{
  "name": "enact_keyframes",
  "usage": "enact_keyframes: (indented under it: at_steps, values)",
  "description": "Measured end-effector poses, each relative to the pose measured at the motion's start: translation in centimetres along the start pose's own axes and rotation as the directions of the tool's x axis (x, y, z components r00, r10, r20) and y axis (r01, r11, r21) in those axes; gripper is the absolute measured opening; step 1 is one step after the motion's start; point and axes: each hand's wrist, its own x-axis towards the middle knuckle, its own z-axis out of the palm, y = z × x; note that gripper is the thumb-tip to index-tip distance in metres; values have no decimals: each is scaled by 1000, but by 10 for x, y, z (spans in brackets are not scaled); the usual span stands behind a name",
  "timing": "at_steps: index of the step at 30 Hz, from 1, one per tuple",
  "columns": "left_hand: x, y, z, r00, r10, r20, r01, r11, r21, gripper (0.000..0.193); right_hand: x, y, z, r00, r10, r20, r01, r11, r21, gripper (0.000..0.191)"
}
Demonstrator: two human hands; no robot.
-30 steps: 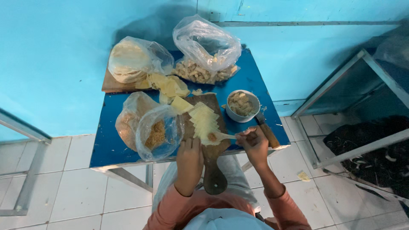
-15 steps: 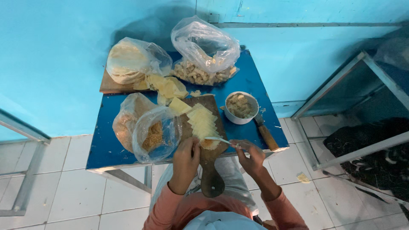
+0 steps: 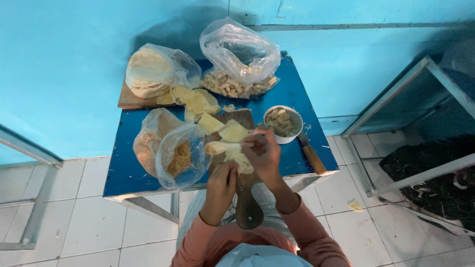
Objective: The person sits at a small table and folds thin wrapper sheets around pieces of filling, scooping filling with a spoon and pressing each wrapper closed. The finished wrapped pieces accumulate in a pile on the table as the person works through the wrappers one at a time.
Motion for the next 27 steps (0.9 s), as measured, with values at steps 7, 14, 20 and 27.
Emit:
enact_keyframes:
  at_steps: [7,14,20,27]
  values:
    - [-1,0,-2,999,52,1,-52,999,-1,8,7,-17,17,976,-130,178,189,908,-374,44]
    - [5,3,-3,995,103,17,-104,995,12,12,-42,-13,-45,983,179,-31,-168,829,-534,54]
    - [8,2,-1,995,86,56,-90,994,58,13,-52,8,-27,997,-41,-65,-8,790,-613,51]
    - [8,5,-2,990,121,68,-124,991,50,15,-51,12,-23,987,98,-126,-152,823,-547,49]
